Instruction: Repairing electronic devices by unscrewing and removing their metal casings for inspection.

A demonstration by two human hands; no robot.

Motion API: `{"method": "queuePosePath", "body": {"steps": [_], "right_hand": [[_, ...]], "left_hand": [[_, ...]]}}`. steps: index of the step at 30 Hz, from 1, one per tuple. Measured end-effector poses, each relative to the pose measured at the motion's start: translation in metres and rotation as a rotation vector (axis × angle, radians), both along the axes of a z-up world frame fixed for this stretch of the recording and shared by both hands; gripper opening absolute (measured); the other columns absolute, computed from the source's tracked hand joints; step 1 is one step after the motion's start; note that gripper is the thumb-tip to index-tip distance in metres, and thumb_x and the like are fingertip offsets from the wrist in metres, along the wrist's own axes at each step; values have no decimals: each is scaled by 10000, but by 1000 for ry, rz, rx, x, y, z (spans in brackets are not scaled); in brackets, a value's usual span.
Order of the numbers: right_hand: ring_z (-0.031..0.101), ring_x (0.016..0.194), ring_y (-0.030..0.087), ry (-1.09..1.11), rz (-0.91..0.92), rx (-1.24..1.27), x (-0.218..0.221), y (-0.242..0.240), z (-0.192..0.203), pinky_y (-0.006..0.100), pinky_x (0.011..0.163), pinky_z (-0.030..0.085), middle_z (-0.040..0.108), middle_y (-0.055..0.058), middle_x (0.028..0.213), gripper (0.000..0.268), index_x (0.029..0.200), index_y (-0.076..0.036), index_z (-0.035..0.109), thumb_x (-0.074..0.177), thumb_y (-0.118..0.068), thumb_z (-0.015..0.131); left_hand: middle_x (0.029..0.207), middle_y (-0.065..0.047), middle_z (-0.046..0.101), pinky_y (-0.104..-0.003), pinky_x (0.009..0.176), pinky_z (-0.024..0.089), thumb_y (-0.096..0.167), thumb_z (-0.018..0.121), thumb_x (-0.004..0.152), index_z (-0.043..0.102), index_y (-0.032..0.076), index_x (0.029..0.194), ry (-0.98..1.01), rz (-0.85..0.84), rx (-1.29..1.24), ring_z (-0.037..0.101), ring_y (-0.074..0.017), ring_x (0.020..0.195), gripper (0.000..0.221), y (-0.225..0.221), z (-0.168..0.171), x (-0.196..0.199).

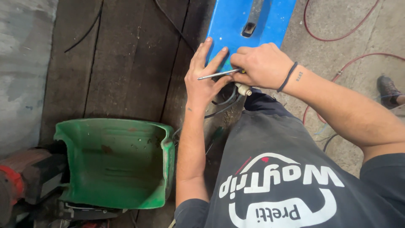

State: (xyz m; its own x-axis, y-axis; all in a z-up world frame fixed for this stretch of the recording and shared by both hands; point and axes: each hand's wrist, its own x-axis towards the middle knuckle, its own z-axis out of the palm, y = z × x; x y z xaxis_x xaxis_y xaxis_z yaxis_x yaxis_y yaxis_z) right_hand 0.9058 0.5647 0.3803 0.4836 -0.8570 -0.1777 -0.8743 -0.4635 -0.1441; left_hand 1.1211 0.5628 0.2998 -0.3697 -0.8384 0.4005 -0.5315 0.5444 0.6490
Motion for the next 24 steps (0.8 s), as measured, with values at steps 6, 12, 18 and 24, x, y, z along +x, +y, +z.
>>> {"method": "queuePosePath", "body": {"steps": [6, 12, 18, 24], "right_hand": [[733, 841, 374, -51, 34, -61, -6, 6, -13, 568, 589, 570, 636, 27, 915, 370, 1046, -236, 587, 1027, -595, 501], [711, 890, 424, -224, 111, -69, -9, 8, 7, 617, 593, 551, 618, 46, 965, 299, 1135, -224, 578, 967, -470, 607], [723, 954, 379, -149, 107, -157, -15, 7, -22, 569, 579, 566, 587, 7, 937, 254, 1101, -224, 571, 967, -432, 624], [746, 920, 235, -44, 120, -306, -16, 9, -50, 453, 545, 566, 550, -45, 905, 332, 1039, -218, 532, 903, -481, 683]], "left_hand": [[1578, -75, 468, -489, 1112, 520, 647, 785, 859, 669, 347, 1396, 57, 29, -90, 539, -396, 1393, 626, -7, -6, -3], [1587, -51, 463, -456, 1126, 516, 663, 828, 807, 676, 349, 1387, 50, 53, -66, 543, -353, 1406, 677, -5, -5, -4], [1601, -45, 445, -489, 1135, 521, 639, 857, 776, 663, 351, 1395, 70, 63, -36, 535, -371, 1417, 710, -2, -3, -6], [1614, -60, 428, -516, 1150, 502, 583, 862, 815, 650, 333, 1417, 63, 38, -54, 519, -393, 1425, 686, -3, -6, -6]]}}
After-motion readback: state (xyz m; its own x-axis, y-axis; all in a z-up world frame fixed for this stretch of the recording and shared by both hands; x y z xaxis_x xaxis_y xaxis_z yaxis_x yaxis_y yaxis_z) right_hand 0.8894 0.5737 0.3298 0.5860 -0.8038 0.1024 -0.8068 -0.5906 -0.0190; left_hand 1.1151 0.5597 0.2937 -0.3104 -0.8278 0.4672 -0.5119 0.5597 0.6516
